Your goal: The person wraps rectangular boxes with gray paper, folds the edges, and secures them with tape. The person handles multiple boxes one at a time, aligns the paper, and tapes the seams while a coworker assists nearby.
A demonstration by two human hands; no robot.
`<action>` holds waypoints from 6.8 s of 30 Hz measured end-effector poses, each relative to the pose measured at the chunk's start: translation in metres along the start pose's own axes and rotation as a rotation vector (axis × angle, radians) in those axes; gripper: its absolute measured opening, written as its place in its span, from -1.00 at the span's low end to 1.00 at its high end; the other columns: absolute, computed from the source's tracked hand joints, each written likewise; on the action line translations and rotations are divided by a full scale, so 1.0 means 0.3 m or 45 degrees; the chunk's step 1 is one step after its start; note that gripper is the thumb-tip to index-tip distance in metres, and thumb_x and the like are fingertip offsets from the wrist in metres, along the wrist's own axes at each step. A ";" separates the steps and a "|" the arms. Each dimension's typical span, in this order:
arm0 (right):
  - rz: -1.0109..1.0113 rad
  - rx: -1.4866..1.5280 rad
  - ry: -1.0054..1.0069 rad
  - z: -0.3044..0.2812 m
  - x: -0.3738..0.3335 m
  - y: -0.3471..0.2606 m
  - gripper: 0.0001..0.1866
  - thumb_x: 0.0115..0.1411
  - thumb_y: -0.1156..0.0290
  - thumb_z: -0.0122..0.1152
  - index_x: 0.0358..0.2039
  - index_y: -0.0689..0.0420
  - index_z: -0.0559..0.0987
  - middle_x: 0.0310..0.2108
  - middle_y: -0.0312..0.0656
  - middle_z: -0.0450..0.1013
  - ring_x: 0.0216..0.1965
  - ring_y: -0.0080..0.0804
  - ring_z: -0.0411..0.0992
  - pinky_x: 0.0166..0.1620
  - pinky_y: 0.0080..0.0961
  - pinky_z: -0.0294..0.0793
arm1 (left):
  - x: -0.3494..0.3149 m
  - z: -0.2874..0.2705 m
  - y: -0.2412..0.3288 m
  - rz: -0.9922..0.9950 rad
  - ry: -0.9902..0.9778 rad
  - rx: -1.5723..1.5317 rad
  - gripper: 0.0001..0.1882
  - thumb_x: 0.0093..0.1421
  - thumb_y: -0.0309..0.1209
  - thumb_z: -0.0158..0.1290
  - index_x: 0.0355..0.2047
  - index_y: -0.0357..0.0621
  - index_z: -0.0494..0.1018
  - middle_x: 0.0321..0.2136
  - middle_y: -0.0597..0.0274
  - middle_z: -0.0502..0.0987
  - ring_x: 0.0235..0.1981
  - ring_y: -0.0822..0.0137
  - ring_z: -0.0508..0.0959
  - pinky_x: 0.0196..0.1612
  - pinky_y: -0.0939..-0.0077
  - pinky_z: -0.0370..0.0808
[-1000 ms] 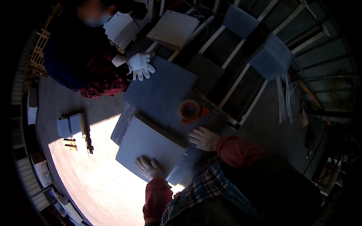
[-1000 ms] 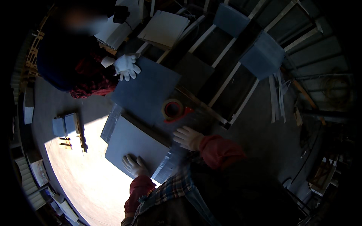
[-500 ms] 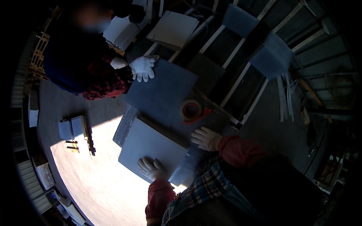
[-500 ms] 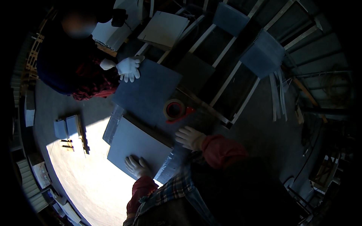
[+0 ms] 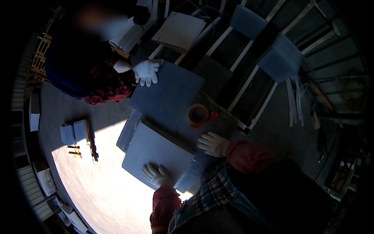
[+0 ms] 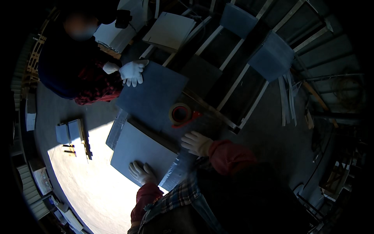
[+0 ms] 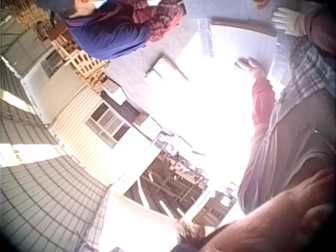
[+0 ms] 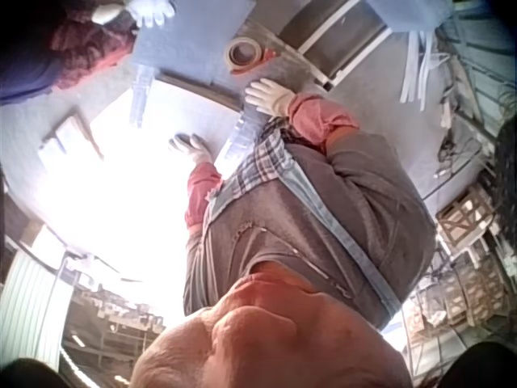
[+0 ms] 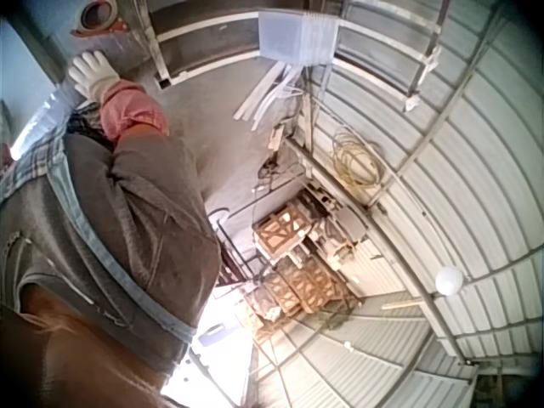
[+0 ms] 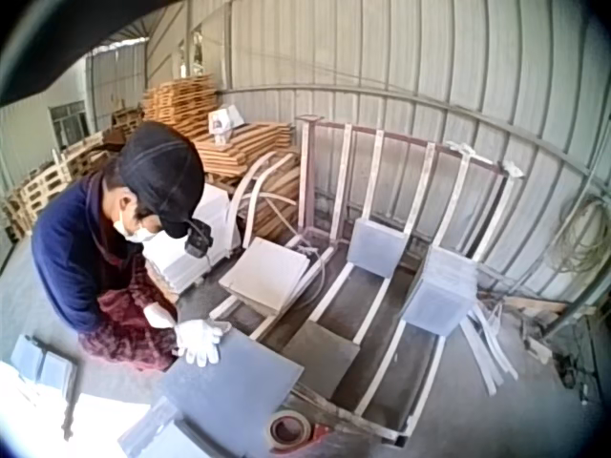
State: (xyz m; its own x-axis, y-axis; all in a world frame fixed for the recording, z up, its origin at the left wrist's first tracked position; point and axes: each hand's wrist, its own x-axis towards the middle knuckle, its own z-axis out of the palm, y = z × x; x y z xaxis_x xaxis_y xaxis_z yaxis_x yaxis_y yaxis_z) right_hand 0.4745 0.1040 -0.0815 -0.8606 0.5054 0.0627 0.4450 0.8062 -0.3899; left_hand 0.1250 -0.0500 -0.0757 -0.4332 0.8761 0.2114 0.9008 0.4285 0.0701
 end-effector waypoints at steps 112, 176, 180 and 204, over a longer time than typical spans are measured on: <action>0.075 -0.013 -0.239 0.011 0.001 -0.004 -0.43 0.35 0.04 0.18 0.30 -0.02 0.40 0.34 -0.14 0.28 0.41 -0.12 0.16 0.43 -0.05 0.08 | -0.019 0.030 -0.025 -0.015 -0.046 -0.004 -0.30 0.41 0.02 -0.01 0.39 -0.15 0.24 0.40 -0.20 0.23 0.42 -0.29 0.20 0.42 -0.25 0.17; 0.052 -0.137 -0.156 0.048 -0.009 -0.011 -0.43 0.38 -0.02 0.12 0.29 -0.02 0.45 0.35 -0.14 0.33 0.38 -0.09 0.21 0.41 0.01 0.11 | 0.018 -0.040 0.026 -0.052 -0.040 -0.095 -0.29 0.30 0.00 0.04 0.29 -0.26 0.33 0.32 -0.30 0.30 0.37 -0.38 0.22 0.41 -0.30 0.15; 0.031 -0.113 -0.124 0.030 -0.006 -0.011 -0.44 0.36 0.01 0.16 0.27 0.01 0.44 0.31 -0.12 0.34 0.35 -0.07 0.21 0.40 -0.01 0.11 | 0.007 -0.032 0.017 -0.060 -0.068 -0.069 -0.29 0.33 0.00 0.06 0.34 -0.21 0.29 0.37 -0.26 0.26 0.40 -0.34 0.20 0.42 -0.26 0.15; 0.031 -0.105 -0.097 0.047 -0.018 -0.009 -0.42 0.35 0.01 0.18 0.30 -0.01 0.45 0.32 -0.16 0.34 0.38 -0.11 0.22 0.43 -0.03 0.09 | 0.010 -0.019 0.017 0.023 0.071 -0.096 -0.33 0.37 0.01 -0.02 0.27 -0.28 0.33 0.29 -0.36 0.32 0.28 -0.46 0.31 0.30 -0.39 0.26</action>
State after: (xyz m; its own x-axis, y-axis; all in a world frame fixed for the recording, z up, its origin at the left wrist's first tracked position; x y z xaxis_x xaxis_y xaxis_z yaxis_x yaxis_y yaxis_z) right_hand 0.4744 0.0948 -0.0937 -0.8643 0.5026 -0.0171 0.4819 0.8181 -0.3136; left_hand 0.1285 -0.0464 -0.0692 -0.4164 0.8690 0.2673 0.9091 0.3929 0.1386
